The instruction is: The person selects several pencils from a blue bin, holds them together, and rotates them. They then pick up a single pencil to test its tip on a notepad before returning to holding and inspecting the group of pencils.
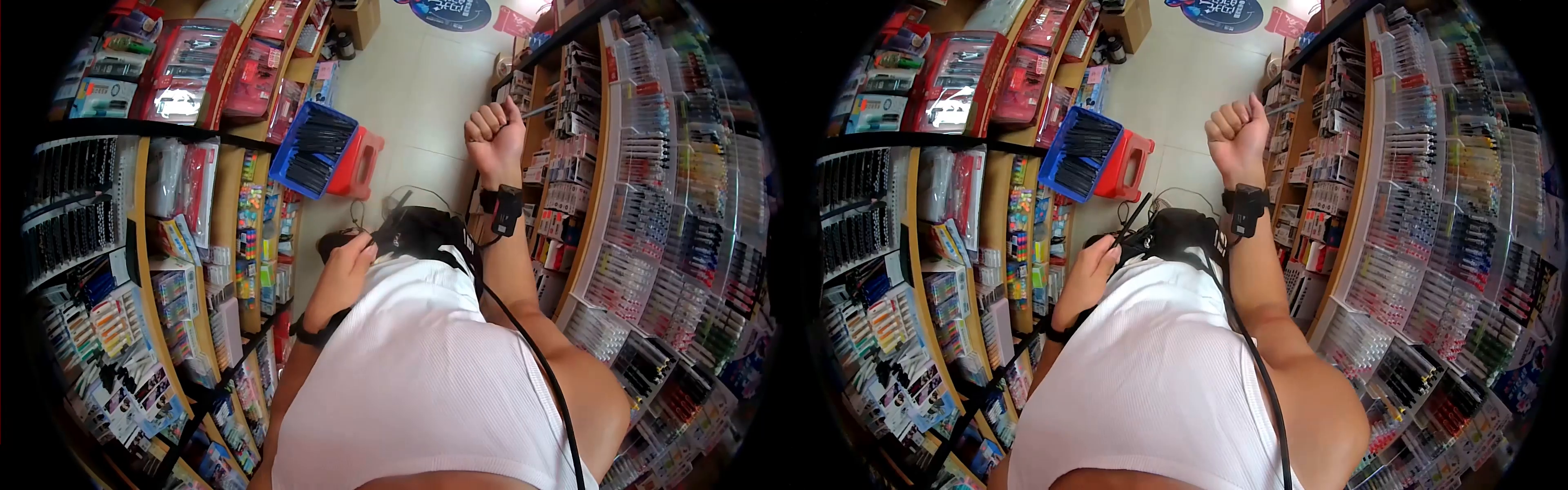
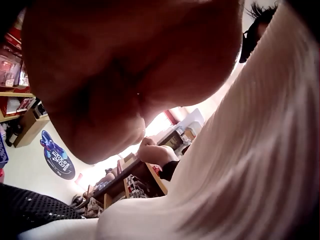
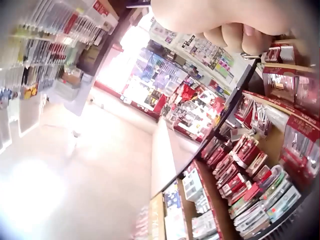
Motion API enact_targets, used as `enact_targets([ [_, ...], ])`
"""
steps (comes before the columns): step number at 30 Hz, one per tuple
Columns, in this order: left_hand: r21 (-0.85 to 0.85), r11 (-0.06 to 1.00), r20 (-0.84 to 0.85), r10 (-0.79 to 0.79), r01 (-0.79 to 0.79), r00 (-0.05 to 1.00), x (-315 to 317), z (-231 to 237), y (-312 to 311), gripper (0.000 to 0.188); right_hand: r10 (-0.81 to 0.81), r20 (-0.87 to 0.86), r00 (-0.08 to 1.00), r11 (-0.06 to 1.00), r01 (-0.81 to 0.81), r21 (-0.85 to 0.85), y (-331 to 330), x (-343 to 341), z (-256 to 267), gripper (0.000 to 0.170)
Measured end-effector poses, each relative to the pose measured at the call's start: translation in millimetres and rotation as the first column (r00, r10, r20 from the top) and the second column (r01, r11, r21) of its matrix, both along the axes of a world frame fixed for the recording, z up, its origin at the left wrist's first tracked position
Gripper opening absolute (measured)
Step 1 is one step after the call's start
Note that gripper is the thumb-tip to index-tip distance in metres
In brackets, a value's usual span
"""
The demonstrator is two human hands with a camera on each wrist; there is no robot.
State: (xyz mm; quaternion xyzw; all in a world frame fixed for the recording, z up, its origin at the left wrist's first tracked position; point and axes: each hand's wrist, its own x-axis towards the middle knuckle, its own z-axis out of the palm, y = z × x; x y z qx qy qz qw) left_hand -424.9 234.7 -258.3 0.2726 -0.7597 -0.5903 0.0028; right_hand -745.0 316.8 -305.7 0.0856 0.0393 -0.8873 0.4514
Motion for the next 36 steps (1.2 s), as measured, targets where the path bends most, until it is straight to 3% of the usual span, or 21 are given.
enact_targets([
  [2, 0.01, 1.0, 0.009, 0.013, -0.013, 1.0, -2, 3, -3, 0.024, 0.115, -0.1, 0.988, 0.949, -0.08, 0.304, -7, 14, 14, 0.052],
  [4, 0.014, 0.999, 0.014, 0.032, -0.032, 0.999, -11, 10, -7, 0.025, 0.237, -0.149, 0.96, 0.945, -0.192, 0.266, -20, 44, 15, 0.062],
  [6, 0.057, 0.997, -0.071, 0.056, -0.052, 0.996, -29, 20, -8, 0.026, 0.292, -0.085, 0.953, 0.916, -0.252, 0.311, -35, 82, 35, 0.066],
  [8, 0.052, 0.996, -0.045, 0.07, -0.068, 0.996, -42, 18, -8, 0.025, 0.399, -0.12, 0.909, 0.914, -0.384, 0.128, -44, 105, 38, 0.071],
  [10, 0.024, 0.997, -0.154, 0.078, -0.075, 0.985, -48, -4, -9, 0.027, 0.422, -0.111, 0.9, 0.904, -0.408, 0.131, -50, 113, 45, 0.067],
  [12, 0.045, 0.994, -0.158, 0.104, -0.098, 0.982, -49, -8, -8, 0.028, 0.487, -0.199, 0.85, 0.871, -0.488, 0.05, -50, 110, 35, 0.064],
  [16, 0.066, 0.993, -0.091, 0.103, -0.097, 0.991, -47, -11, -7, 0.029, 0.551, -0.152, 0.82, 0.831, -0.523, 0.19, -46, 105, 28, 0.056],
  [23, -0.009, 0.998, 0.004, 0.058, -0.058, 0.998, -46, 6, -9, 0.027, 0.516, -0.122, 0.848, 0.849, -0.486, 0.207, -45, 103, 26, 0.052],
  [33, -0.073, 0.996, -0.012, 0.048, -0.049, 0.999, -39, 16, -10, 0.024, 0.493, -0.061, 0.868, 0.86, -0.475, 0.185, -46, 91, 31, 0.051],
  [34, -0.071, 0.997, 0.001, 0.023, -0.023, 1.0, -29, 11, -11, 0.024, 0.291, -0.157, 0.944, 0.946, -0.259, 0.196, -37, 62, 24, 0.048],
  [35, -0.071, 0.997, 0.013, -0.003, 0.004, 1.0, -18, 5, -12, 0.024, 0.106, -0.294, 0.95, 0.877, 0.051, 0.478, -32, 43, 36, 0.044],
  [36, -0.074, 0.997, 0.012, -0.001, 0.002, 1.0, -4, -3, -12, 0.024, -0.003, -0.175, 0.985, 0.948, 0.059, 0.314, -14, 4, 16, 0.045],
])
